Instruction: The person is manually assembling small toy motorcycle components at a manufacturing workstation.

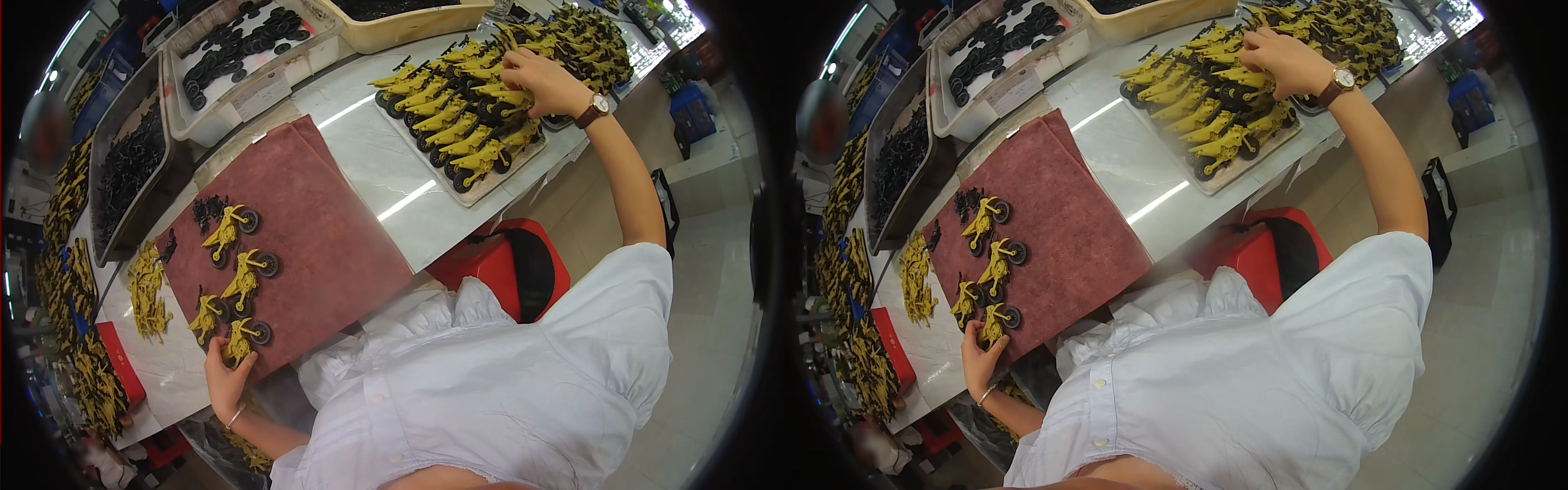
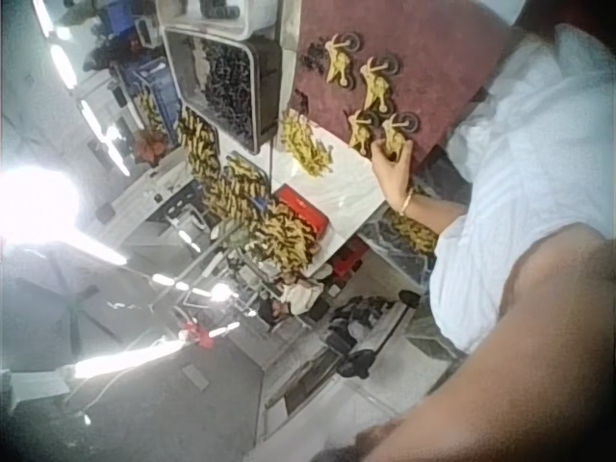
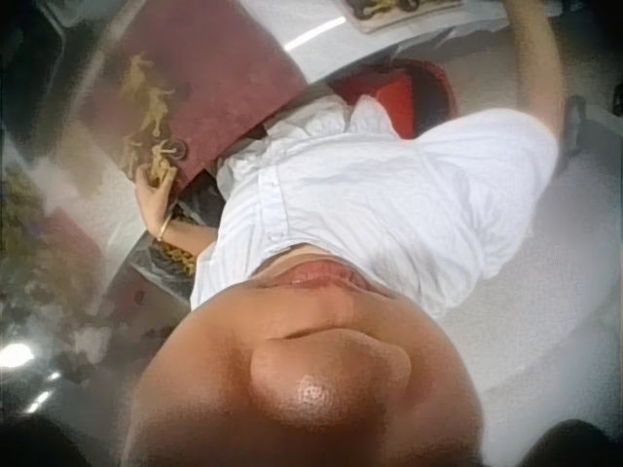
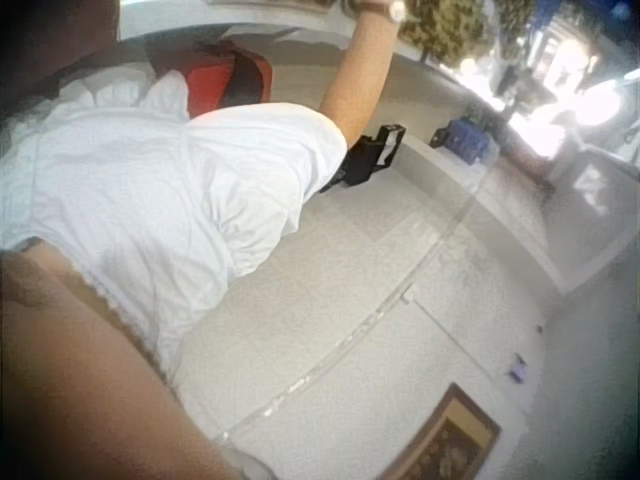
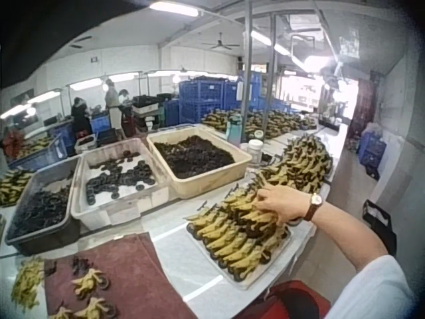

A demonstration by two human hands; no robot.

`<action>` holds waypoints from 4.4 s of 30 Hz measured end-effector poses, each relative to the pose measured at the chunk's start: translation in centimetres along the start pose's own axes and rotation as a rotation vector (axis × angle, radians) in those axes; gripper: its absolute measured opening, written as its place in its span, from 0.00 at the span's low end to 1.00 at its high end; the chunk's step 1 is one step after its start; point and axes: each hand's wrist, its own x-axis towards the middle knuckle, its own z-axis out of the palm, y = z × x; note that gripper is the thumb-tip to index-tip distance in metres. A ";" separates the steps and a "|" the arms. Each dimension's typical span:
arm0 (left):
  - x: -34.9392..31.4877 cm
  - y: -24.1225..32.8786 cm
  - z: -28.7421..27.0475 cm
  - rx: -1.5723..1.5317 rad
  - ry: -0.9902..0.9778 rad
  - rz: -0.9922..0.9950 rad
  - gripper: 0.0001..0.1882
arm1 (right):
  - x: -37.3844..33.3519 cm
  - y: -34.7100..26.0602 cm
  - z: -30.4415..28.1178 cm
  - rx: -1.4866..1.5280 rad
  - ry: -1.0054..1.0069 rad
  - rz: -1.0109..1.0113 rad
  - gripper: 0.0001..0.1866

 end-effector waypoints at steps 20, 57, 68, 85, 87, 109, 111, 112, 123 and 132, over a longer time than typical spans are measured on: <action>-0.9 -1.1 -0.9 -0.240 -0.044 -0.074 0.19 | -1.3 -0.9 2.6 -0.008 0.031 0.027 0.19; 0.4 -0.3 -1.0 -0.061 0.214 0.258 0.13 | 15.1 -36.5 5.3 0.986 0.404 -0.426 0.23; 4.2 -3.2 -4.1 0.283 0.268 0.267 0.19 | 17.7 -36.9 3.1 1.270 0.169 -0.299 0.27; 6.1 2.2 -4.9 -0.052 -0.249 0.221 0.29 | 22.9 -35.8 5.7 1.277 0.075 -0.318 0.51; 6.2 3.9 -5.7 -0.092 -0.256 0.264 0.29 | 21.3 -34.9 6.6 1.145 0.256 -0.405 0.39; 30.2 37.6 18.9 -0.114 -0.401 0.879 0.47 | 4.3 -26.5 6.8 1.447 0.205 -0.077 0.36; 29.3 37.6 19.1 -0.103 -0.389 0.931 0.56 | 4.1 -26.2 6.6 1.442 0.209 -0.053 0.35; 29.7 37.4 19.8 -0.100 -0.397 0.925 0.56 | 3.9 -26.2 6.5 1.434 0.210 -0.035 0.34; 30.0 37.1 20.6 -0.097 -0.391 0.809 0.55 | 0.8 -15.0 2.0 1.293 0.385 0.093 0.32; 30.4 33.8 21.7 -0.483 -0.355 0.771 0.37 | 3.5 -3.3 2.1 1.085 0.286 0.091 0.32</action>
